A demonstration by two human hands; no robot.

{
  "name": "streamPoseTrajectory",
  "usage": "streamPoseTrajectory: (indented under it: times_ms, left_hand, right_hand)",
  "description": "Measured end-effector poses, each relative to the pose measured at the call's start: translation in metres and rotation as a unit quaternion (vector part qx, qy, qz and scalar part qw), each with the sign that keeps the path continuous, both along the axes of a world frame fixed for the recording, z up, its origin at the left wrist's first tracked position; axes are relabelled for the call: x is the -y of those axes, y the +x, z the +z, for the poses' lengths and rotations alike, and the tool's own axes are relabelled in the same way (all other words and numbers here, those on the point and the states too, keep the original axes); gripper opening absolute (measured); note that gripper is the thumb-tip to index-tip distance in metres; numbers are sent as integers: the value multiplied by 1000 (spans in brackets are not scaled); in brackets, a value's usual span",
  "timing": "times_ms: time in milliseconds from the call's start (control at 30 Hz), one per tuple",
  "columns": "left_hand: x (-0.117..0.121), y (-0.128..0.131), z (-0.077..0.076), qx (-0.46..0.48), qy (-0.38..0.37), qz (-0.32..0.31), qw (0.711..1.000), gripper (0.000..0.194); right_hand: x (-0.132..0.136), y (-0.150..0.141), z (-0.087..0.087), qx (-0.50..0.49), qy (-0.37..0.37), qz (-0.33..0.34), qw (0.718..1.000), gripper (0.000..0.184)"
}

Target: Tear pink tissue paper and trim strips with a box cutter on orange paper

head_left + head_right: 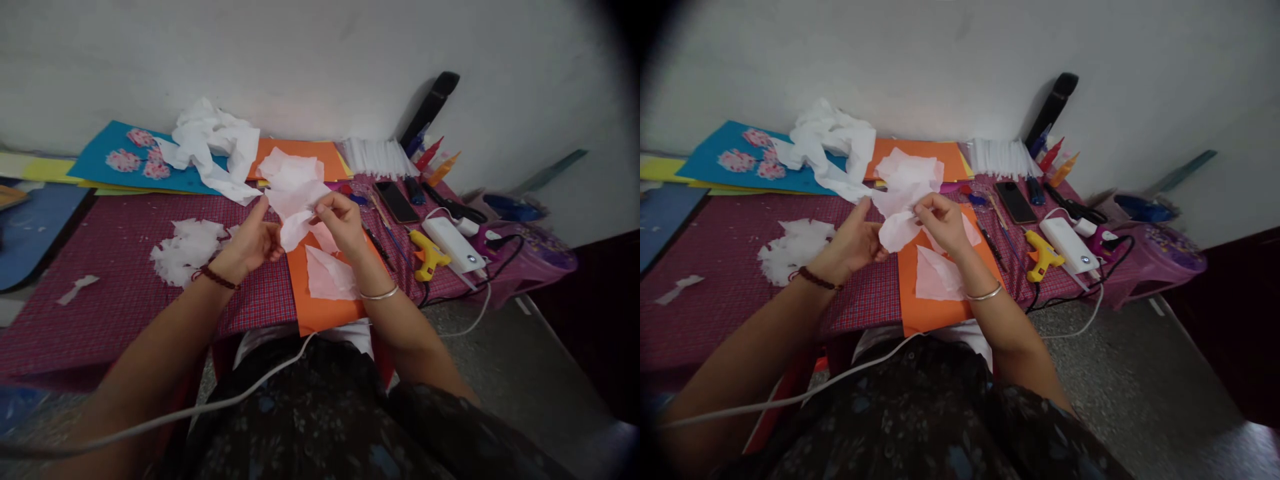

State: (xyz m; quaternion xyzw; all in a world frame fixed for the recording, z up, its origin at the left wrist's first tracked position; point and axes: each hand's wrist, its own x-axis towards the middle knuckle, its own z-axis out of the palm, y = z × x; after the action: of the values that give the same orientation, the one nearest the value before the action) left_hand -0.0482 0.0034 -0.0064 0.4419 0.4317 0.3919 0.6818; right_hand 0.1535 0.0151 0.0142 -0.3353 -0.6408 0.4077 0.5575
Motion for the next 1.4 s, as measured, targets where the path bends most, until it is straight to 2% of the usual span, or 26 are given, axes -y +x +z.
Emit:
streamPoseTrajectory:
  times_ms: [100,167,233,333,500,633,700,767,800,867,933,1000,1033,1100,1167,1233,1267,1300,1333,1400]
  left_hand:
    - [4,4,2,-13,-8,-78,997,81]
    - [8,8,6,-16,0,-96,995,70]
    - [13,11,11,-12,3,-103,995,52]
    - [16,11,17,0,12,-98,995,34]
    - [14,2,21,18,55,-80,995,33]
    - [11,-3,23,16,72,-31,997,33]
    - [10,-4,24,3,85,1,996,32]
    - [10,-4,24,-17,97,28,995,32]
    - [11,-4,23,-26,100,35,994,32]
    - [11,-3,22,-39,104,36,993,33]
    - [11,-3,20,-42,105,33,993,33]
    - [10,-2,17,-44,104,32,993,33]
    - [10,-2,16,-45,103,29,993,34]
    - [10,-1,15,-43,110,29,993,38]
    - [12,0,16,-36,171,95,980,42]
    - [18,1,22,-39,293,201,934,33]
    - [21,0,25,-45,358,230,904,20]
    - [24,0,28,-53,410,228,882,7]
    - [26,-1,30,-61,441,196,873,20]
    - [27,-2,30,-73,437,94,892,50]
  right_hand:
    - [3,0,1,6,14,17,1000,46]
    - [5,-1,1,26,15,22,999,45]
    - [5,-1,2,43,7,20,999,44]
    - [1,-1,0,17,-18,0,1000,42]
    - [-15,8,-10,-61,-110,-30,992,45]
    - [-25,15,-15,-40,-179,-39,982,40]
    - [-25,15,-14,-17,-154,-77,985,32]
    - [-21,13,-11,-7,-86,-112,990,21]
    - [-17,11,-8,-6,-52,-110,993,15]
    - [-7,7,-3,8,-13,-49,999,10]
    - [3,2,0,55,-9,42,998,22]
    - [8,-3,-2,106,-11,104,989,33]
    - [8,-5,-4,122,-9,116,986,32]
    - [6,-9,-8,130,2,108,986,18]
    - [3,-11,-11,124,7,85,989,3]
    - [0,-11,-11,117,3,75,990,5]
    - [0,-10,-11,113,0,75,991,7]
    - [-1,-9,-10,109,0,77,991,8]
    - [-1,-8,-9,108,4,81,991,9]
    - [-1,-7,-9,111,21,92,989,9]
